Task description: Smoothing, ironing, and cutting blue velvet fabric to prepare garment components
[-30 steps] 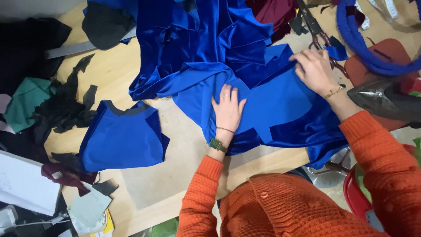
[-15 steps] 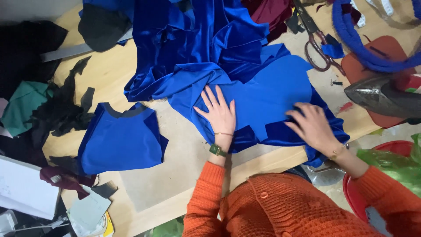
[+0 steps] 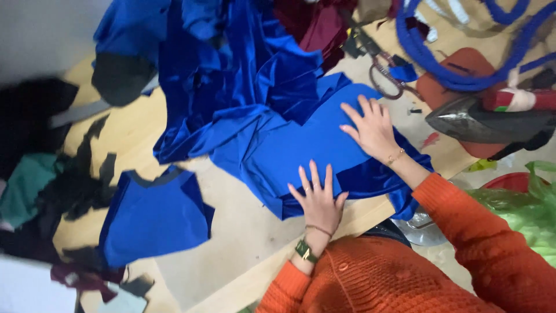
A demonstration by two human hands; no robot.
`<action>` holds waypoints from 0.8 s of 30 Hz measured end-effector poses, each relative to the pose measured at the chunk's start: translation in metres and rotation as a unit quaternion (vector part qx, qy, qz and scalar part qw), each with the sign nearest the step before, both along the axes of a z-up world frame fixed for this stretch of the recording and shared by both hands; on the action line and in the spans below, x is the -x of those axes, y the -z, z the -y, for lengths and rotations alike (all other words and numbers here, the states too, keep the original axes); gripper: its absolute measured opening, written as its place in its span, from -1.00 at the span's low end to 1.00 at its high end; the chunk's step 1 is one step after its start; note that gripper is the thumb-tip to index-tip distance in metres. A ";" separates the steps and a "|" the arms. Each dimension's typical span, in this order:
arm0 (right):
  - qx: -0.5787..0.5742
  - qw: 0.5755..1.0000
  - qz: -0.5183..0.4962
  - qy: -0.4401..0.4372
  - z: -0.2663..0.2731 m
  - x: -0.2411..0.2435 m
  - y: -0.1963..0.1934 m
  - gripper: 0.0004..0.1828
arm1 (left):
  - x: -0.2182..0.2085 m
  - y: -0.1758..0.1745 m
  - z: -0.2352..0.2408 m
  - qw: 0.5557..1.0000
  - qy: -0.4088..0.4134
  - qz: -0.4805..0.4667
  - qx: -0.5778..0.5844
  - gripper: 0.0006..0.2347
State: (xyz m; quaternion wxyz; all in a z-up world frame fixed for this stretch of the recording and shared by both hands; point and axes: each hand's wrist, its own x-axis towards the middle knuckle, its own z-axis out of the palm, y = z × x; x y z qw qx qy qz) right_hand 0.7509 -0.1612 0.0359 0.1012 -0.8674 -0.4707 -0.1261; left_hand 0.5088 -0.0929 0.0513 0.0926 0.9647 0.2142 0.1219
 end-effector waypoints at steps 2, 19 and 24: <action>-0.004 0.999 0.017 0.046 0.004 -0.019 0.000 -0.42 | -0.004 -0.004 0.004 1.000 -0.008 -0.010 -0.003 -0.28; -0.098 0.979 -0.150 0.100 -0.055 -0.159 -0.068 -0.39 | -0.124 0.004 -0.039 0.987 0.157 0.039 0.012 -0.37; -0.185 0.957 -0.186 0.122 -0.113 -0.278 -0.066 -0.50 | -0.154 0.007 -0.026 0.975 0.206 0.078 0.038 -0.34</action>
